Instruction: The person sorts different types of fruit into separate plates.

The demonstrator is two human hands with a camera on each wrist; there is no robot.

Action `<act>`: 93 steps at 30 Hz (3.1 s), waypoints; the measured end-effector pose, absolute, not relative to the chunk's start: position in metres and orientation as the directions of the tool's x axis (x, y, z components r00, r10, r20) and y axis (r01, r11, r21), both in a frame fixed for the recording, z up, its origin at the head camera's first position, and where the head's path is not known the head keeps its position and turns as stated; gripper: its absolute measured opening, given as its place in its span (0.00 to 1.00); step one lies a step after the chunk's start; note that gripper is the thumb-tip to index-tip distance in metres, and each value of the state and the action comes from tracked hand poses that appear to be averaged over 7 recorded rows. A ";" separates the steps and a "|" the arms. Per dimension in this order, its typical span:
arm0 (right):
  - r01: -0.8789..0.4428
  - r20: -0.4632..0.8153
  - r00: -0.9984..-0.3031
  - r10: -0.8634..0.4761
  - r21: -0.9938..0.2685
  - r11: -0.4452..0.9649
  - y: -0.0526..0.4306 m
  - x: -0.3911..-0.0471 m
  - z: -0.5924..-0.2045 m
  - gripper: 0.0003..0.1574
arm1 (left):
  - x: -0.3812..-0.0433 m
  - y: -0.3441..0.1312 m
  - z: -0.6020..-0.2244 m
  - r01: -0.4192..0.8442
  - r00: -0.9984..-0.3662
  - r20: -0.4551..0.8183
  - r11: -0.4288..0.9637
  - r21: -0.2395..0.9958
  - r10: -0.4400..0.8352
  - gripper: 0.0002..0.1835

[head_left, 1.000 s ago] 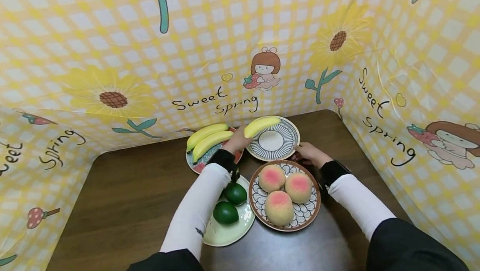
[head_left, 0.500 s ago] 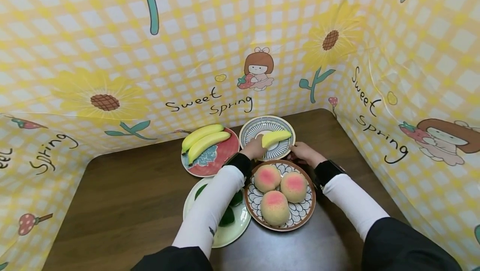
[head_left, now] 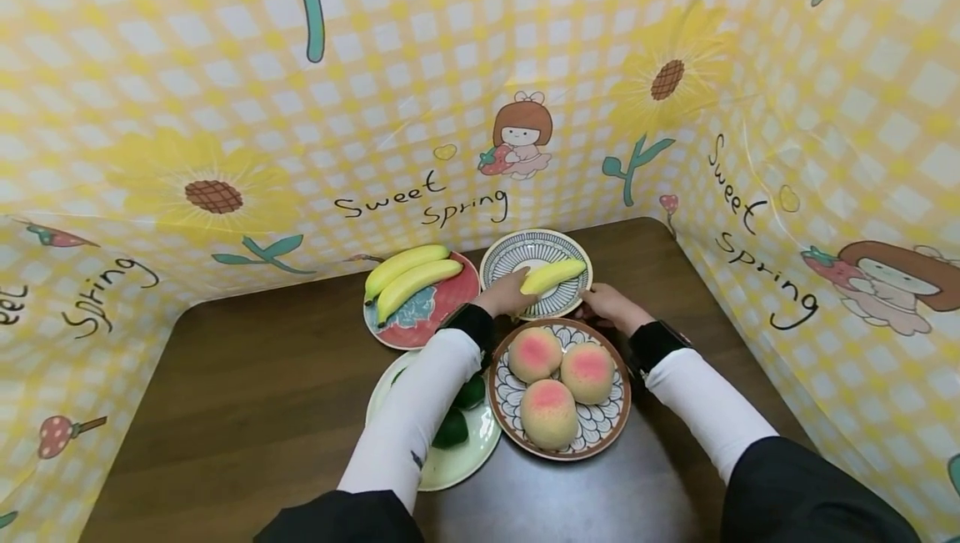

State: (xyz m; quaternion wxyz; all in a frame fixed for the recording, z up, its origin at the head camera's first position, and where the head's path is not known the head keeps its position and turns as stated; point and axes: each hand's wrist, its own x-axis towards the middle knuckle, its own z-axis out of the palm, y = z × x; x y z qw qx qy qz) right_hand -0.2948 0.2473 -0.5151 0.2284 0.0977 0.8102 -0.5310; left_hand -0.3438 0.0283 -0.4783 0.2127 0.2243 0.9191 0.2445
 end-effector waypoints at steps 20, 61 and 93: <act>0.375 -0.450 -0.890 -0.077 -0.817 0.437 0.247 -0.293 -0.515 0.23 | -0.369 -0.139 -0.474 0.128 -0.964 -0.159 0.893 0.431 0.215 0.37; 0.346 -0.422 -0.904 -0.070 -0.818 0.459 0.246 -0.294 -0.517 0.25 | -0.376 -0.041 -0.468 0.245 -0.907 -0.135 0.761 0.601 0.399 0.35; 0.378 -0.442 -0.896 -0.037 -0.804 0.458 0.242 -0.295 -0.522 0.26 | -0.374 -0.005 -0.485 0.371 -0.847 -0.150 0.768 0.522 0.511 0.35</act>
